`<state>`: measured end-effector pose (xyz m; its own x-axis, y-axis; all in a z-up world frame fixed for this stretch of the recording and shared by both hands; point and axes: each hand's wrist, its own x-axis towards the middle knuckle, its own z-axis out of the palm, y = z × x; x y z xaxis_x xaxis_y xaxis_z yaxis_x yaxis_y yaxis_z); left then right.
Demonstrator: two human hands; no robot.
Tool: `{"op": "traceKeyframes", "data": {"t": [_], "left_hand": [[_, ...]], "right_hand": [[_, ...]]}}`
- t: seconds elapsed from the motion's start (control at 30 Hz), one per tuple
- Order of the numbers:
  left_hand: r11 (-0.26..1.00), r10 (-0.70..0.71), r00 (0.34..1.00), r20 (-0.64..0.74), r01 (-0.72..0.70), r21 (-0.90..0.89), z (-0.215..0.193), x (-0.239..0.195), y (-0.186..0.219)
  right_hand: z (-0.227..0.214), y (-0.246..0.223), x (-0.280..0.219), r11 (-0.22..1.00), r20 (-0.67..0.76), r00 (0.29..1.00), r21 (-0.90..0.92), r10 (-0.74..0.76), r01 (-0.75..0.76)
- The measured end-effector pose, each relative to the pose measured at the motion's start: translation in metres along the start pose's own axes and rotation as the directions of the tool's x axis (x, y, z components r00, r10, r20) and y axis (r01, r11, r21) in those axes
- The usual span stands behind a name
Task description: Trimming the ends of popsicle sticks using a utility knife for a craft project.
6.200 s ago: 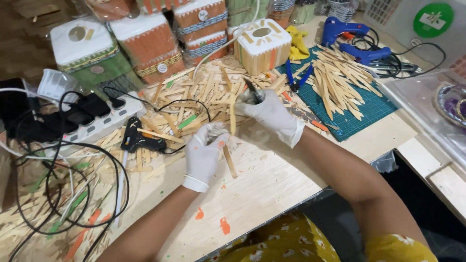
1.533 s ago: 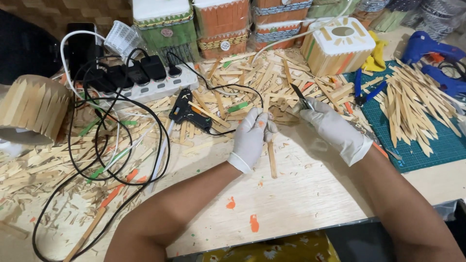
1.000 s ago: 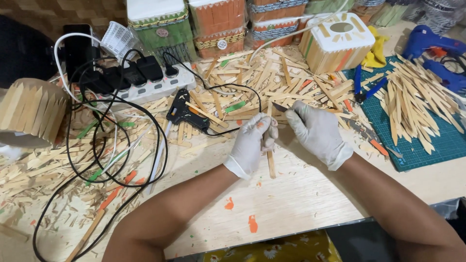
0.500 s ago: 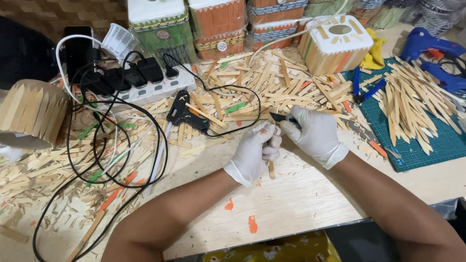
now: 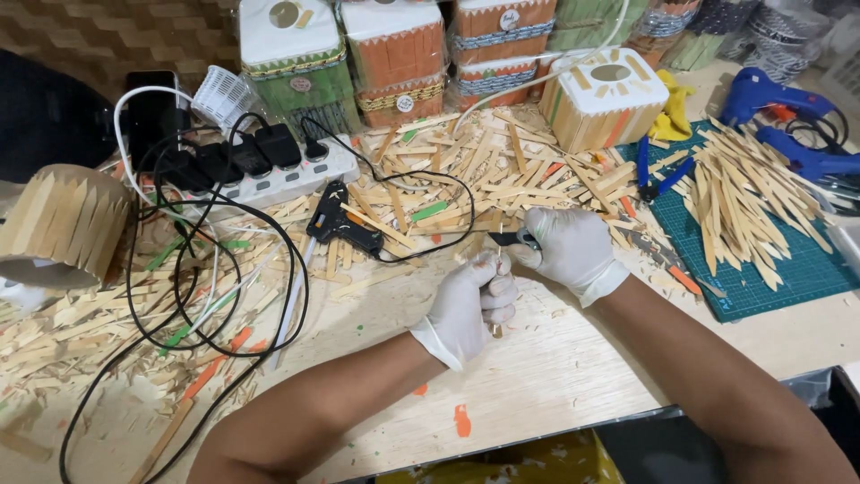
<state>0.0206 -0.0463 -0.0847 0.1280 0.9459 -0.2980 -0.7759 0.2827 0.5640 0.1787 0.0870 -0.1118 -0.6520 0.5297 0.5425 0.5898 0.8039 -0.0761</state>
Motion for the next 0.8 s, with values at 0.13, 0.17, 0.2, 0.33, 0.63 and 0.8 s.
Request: {"op": "traceKeyframes", "data": {"t": [0.13, 0.17, 0.2, 0.33, 0.63, 0.8], "left_hand": [[1.000, 0.005, 1.000, -0.021, -0.005, 0.017, -0.007, 0.003, -0.006], [1.000, 0.014, 0.999, -0.032, -0.013, 0.024, -0.008, 0.005, -0.007], [1.000, 0.013, 0.999, -0.030, -0.012, 0.024, -0.008, 0.004, -0.006], [0.999, 0.024, 0.994, -0.106, -0.021, 0.024, -0.013, 0.008, -0.009], [0.923, 0.191, 0.976, -0.100, -0.144, 0.356, 0.017, -0.019, 0.005], [0.846, 0.357, 0.931, -0.077, -0.288, 0.450, -0.006, 0.014, 0.009]], "right_hand": [[0.003, 0.003, 0.000, 0.999, 0.013, 0.999, -0.038, -0.038, 0.038], [0.003, 0.004, 0.000, 0.997, 0.014, 0.999, -0.053, -0.052, 0.052], [0.005, 0.004, 0.000, 0.997, 0.013, 0.999, -0.056, -0.050, 0.051], [0.015, 0.007, 0.002, 0.995, 0.049, 0.999, -0.096, -0.021, 0.026], [0.010, 0.055, 0.000, 0.899, -0.004, 0.944, -0.304, 0.330, -0.316], [0.025, 0.034, -0.011, 0.958, -0.020, 0.959, -0.042, 0.283, -0.284]]}}
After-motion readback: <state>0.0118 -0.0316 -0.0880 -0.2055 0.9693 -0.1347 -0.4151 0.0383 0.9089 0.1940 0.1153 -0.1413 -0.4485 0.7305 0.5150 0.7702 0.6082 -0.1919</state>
